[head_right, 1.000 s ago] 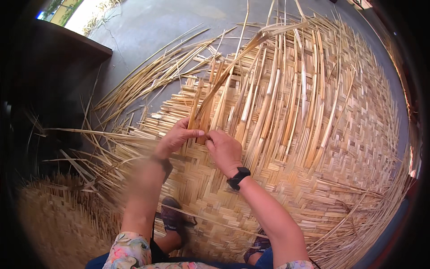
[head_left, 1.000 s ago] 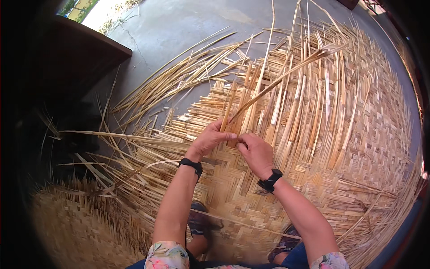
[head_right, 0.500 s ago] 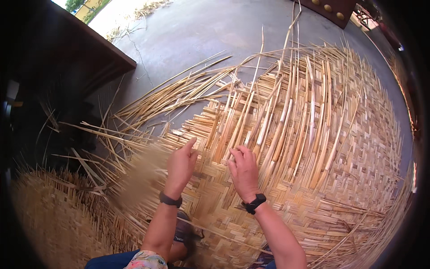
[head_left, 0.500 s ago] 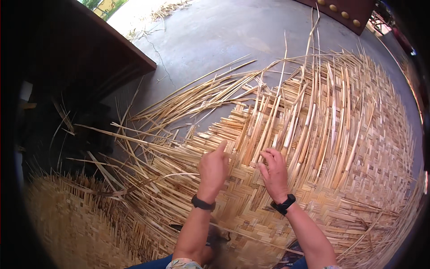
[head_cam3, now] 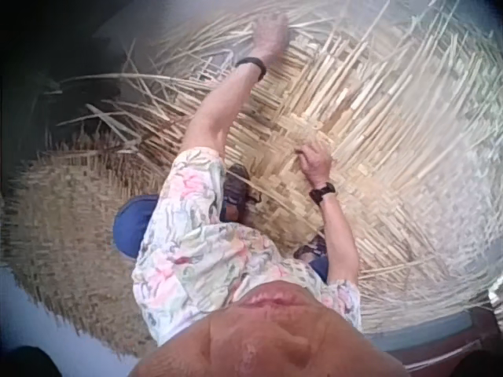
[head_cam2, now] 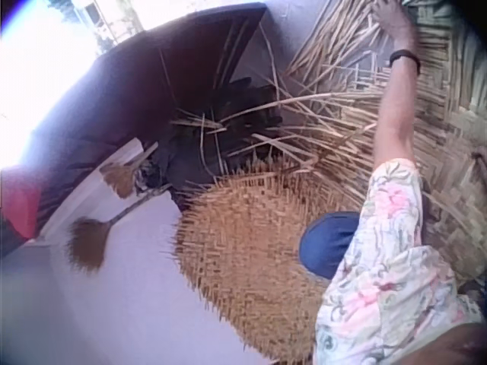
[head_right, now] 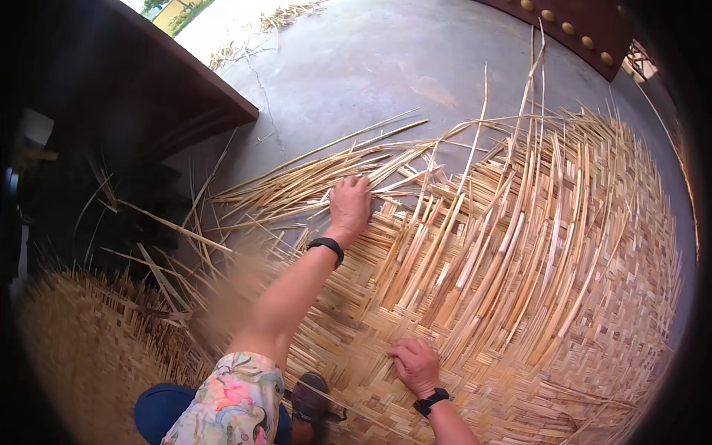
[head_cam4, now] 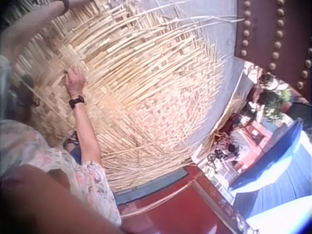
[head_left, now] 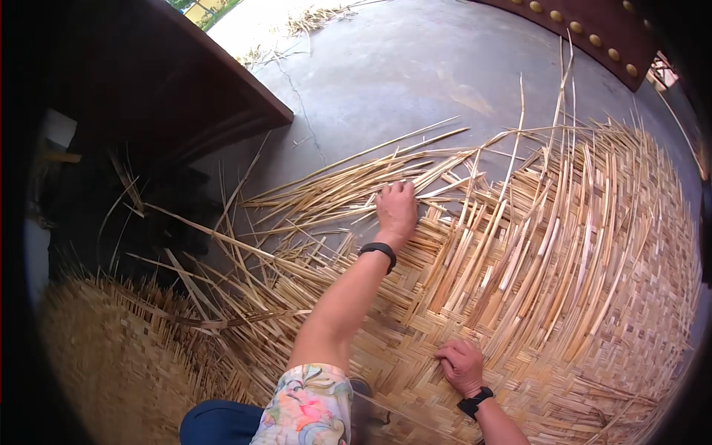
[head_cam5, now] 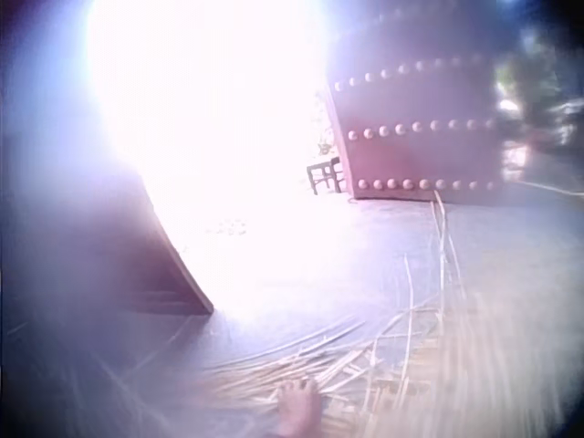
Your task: Weaving long bamboo strips into a large circular mat.
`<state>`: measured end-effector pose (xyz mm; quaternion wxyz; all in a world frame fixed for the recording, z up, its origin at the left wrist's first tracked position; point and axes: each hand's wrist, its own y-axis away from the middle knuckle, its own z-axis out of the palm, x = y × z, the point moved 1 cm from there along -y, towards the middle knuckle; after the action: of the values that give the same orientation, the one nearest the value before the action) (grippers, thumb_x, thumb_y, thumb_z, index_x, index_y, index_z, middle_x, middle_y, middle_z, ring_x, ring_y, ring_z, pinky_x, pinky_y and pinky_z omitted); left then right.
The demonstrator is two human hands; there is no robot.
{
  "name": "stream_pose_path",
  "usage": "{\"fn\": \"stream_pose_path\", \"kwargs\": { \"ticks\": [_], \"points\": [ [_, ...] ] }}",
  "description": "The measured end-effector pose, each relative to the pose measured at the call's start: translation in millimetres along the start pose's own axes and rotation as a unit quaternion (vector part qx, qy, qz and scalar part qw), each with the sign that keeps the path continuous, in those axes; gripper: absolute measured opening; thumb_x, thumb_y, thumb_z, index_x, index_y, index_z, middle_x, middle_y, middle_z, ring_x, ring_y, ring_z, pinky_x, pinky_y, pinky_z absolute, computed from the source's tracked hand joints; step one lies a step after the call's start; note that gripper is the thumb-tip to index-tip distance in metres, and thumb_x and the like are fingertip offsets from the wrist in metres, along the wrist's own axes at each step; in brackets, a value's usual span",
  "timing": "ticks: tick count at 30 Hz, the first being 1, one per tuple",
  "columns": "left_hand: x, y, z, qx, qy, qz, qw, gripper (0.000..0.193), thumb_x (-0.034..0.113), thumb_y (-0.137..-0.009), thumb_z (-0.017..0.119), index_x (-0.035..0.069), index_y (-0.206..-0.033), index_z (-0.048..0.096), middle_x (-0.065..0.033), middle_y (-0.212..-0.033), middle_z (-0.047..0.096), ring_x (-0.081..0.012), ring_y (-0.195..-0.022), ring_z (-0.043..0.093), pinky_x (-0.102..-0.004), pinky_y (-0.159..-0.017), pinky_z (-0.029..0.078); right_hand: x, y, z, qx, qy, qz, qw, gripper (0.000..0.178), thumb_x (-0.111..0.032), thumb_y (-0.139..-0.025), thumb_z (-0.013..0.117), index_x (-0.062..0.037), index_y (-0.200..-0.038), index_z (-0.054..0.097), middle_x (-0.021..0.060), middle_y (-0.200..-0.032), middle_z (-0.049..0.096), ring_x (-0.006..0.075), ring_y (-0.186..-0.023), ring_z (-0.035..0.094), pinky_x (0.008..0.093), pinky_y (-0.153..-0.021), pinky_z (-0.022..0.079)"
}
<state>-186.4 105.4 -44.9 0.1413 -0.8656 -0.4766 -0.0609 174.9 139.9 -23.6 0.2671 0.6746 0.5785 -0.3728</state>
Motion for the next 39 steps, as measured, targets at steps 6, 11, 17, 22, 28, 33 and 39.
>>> {"fn": "stream_pose_path", "kwargs": {
  "ticks": [6,11,17,22,28,33,39],
  "points": [
    [-42.3,23.2,-9.9,0.079,0.096,0.032,0.992,0.031,0.019,-0.090,0.067,0.015,-0.121,0.068,-0.0107,-0.134,0.059,-0.0291,-0.130,0.050,-0.0441,-0.103,0.038,-10.0,-11.7,8.3,-0.001,-0.024,0.025,0.999,0.014,-0.003,-0.070,0.072,-0.0144,-0.080,0.071,0.0024,-0.088,0.068,0.0250,-0.083,0.064,0.0364,-0.071,0.052],
    [-108.3,19.7,-61.5,0.086,0.033,-0.092,0.992,0.017,0.025,-0.089,0.069,0.015,-0.102,0.074,-0.0028,-0.102,0.067,-0.0256,-0.104,0.057,-0.0413,-0.092,0.040,-11.2,-13.3,5.1,0.011,-0.032,0.016,0.999,0.016,-0.001,-0.068,0.070,-0.0132,-0.078,0.071,0.0044,-0.086,0.067,0.0270,-0.081,0.064,0.0381,-0.071,0.051],
    [-136.8,44.7,-71.4,0.005,-0.020,-0.044,0.999,0.021,0.035,-0.084,0.073,0.015,-0.092,0.074,-0.0018,-0.094,0.066,-0.0250,-0.098,0.058,-0.0407,-0.085,0.042,-12.5,-13.0,8.8,0.010,-0.013,0.005,1.000,0.016,0.000,-0.067,0.069,-0.0126,-0.077,0.071,0.0047,-0.086,0.067,0.0273,-0.080,0.063,0.0377,-0.070,0.050],
    [-140.6,37.5,-68.0,0.036,0.034,-0.082,0.995,0.017,0.029,-0.086,0.070,0.015,-0.095,0.073,-0.0040,-0.096,0.067,-0.0261,-0.097,0.060,-0.0413,-0.085,0.044,-14.5,-11.2,7.9,0.021,-0.007,0.020,1.000,0.016,0.001,-0.067,0.068,-0.0120,-0.076,0.071,0.0044,-0.085,0.067,0.0263,-0.080,0.063,0.0367,-0.070,0.050],
    [-230.6,35.2,-76.7,0.221,-0.130,-0.201,0.946,0.019,0.016,-0.084,0.068,0.011,-0.103,0.070,-0.0086,-0.110,0.067,-0.0315,-0.109,0.058,-0.0470,-0.098,0.044,-19.8,-17.3,12.0,0.018,-0.016,0.002,1.000,0.014,0.000,-0.068,0.069,-0.0113,-0.076,0.071,0.0045,-0.084,0.067,0.0256,-0.079,0.062,0.0362,-0.069,0.050],
    [-249.8,47.1,-88.1,0.032,-0.049,-0.247,0.967,0.008,0.013,-0.083,0.066,0.012,-0.090,0.067,-0.0076,-0.106,0.066,-0.0321,-0.107,0.058,-0.0496,-0.091,0.045,-15.9,-14.9,4.7,0.018,0.003,0.010,1.000,0.013,-0.001,-0.068,0.069,-0.0115,-0.076,0.071,0.0042,-0.084,0.068,0.0254,-0.079,0.062,0.0360,-0.069,0.050],
    [-206.5,39.9,-103.5,-0.027,-0.036,-0.084,0.995,0.018,0.032,-0.083,0.072,0.014,-0.087,0.071,-0.0060,-0.089,0.069,-0.0269,-0.096,0.062,-0.0465,-0.092,0.035,-14.0,-12.6,3.6,0.017,0.015,0.013,1.000,0.014,-0.002,-0.068,0.069,-0.0131,-0.076,0.071,0.0035,-0.084,0.067,0.0253,-0.078,0.062,0.0361,-0.068,0.050]
  ]
}}
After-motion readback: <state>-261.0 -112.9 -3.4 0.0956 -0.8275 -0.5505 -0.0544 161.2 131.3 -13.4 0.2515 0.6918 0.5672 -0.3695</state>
